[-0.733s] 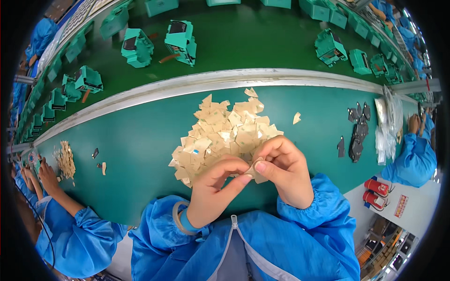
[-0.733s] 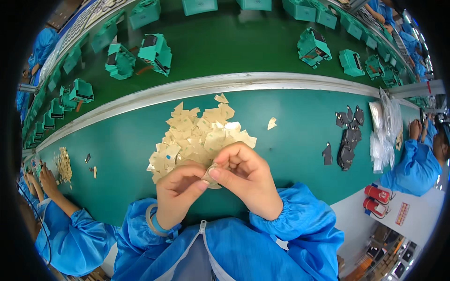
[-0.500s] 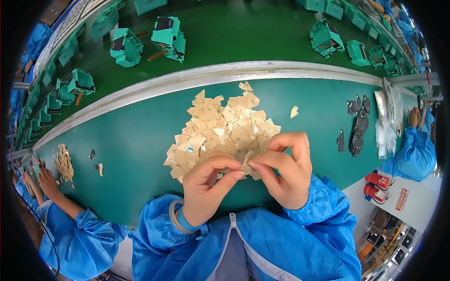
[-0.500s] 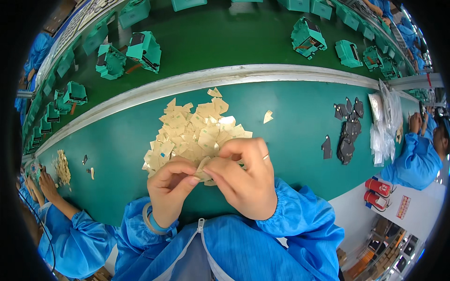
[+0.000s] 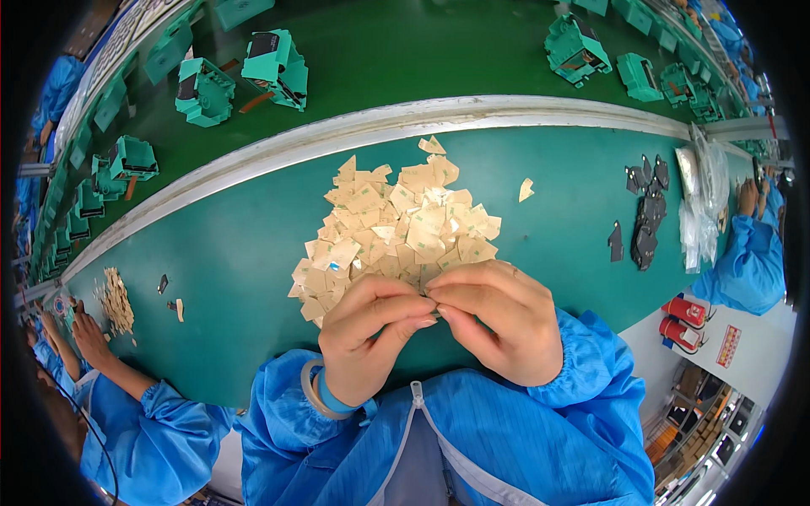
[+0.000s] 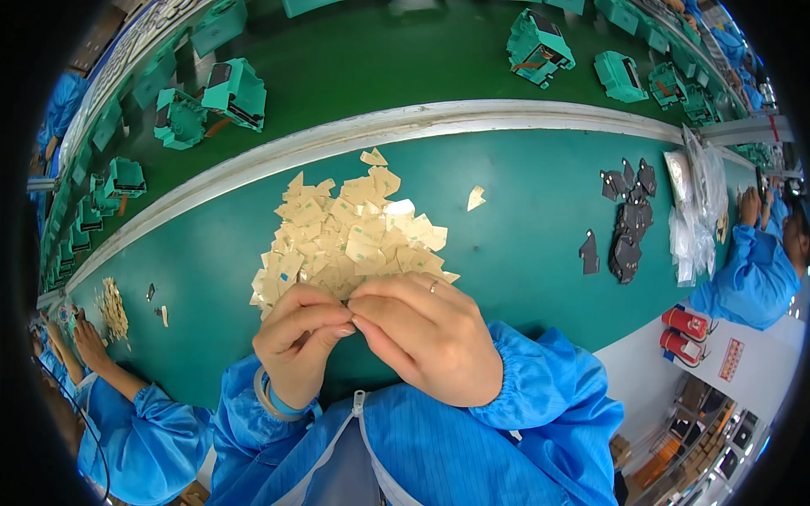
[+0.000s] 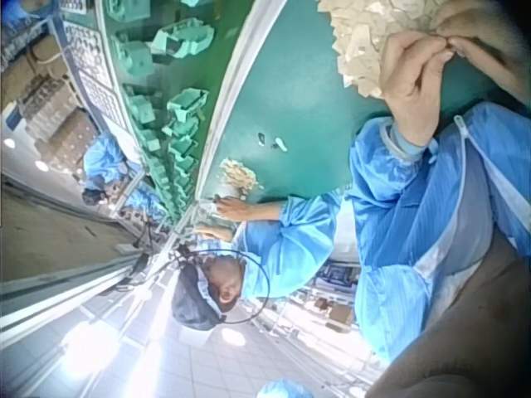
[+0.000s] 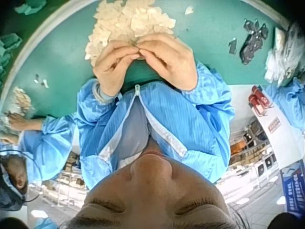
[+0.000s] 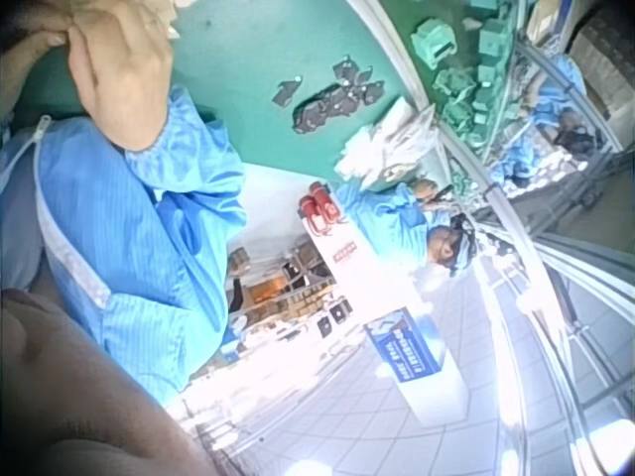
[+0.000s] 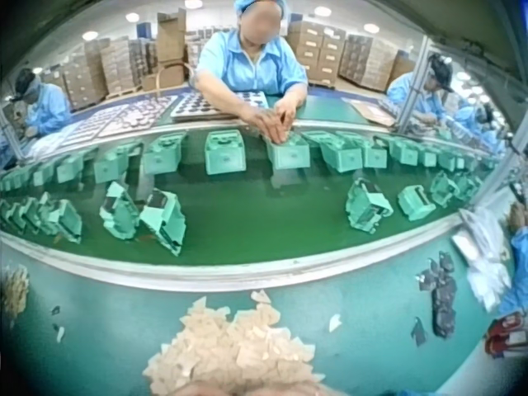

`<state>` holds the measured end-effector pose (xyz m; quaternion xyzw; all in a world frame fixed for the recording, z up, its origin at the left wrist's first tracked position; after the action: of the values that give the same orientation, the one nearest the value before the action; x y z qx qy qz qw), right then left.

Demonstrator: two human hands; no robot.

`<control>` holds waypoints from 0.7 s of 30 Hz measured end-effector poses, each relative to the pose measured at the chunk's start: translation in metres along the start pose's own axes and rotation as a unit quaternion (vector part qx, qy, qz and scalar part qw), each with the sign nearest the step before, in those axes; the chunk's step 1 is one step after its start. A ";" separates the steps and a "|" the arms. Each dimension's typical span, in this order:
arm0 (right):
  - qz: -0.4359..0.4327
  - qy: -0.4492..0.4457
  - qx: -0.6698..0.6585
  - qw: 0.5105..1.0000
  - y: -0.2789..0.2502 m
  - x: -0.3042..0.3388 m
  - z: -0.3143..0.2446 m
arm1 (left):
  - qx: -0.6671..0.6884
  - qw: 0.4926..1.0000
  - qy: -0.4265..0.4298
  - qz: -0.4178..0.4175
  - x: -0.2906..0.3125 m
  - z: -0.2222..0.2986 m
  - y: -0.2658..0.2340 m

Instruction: Assemble small electronic components into green plastic housings on an assembly line.

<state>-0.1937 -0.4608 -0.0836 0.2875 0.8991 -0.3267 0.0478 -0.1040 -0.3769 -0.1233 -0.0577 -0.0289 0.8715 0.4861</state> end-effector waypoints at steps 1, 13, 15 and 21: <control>0.000 0.001 0.001 1.000 0.000 0.001 0.001 | 0.000 1.000 -0.010 -0.005 0.000 -0.002 0.002; -0.007 0.069 -0.065 0.995 0.004 0.002 0.014 | 0.037 0.999 -0.036 0.012 0.002 -0.010 0.000; -0.010 0.048 -0.038 0.998 0.002 0.002 0.011 | 0.008 1.000 -0.021 0.004 0.000 -0.006 0.002; -0.008 0.025 -0.001 1.000 0.001 0.000 0.008 | -0.036 0.999 -0.006 0.012 -0.002 -0.003 0.003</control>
<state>-0.1945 -0.4652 -0.0902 0.2885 0.9025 -0.3191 0.0226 -0.1047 -0.3800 -0.1259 -0.0706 -0.0627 0.8759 0.4731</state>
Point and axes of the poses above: each hand's wrist, its own x-axis away from the middle knuckle, its own y-axis out of the palm, z = x × y, the point moved 9 cm from there along -x, towards the middle knuckle, and after that the axes turned 3 degrees about z, right-handed, at the moved point
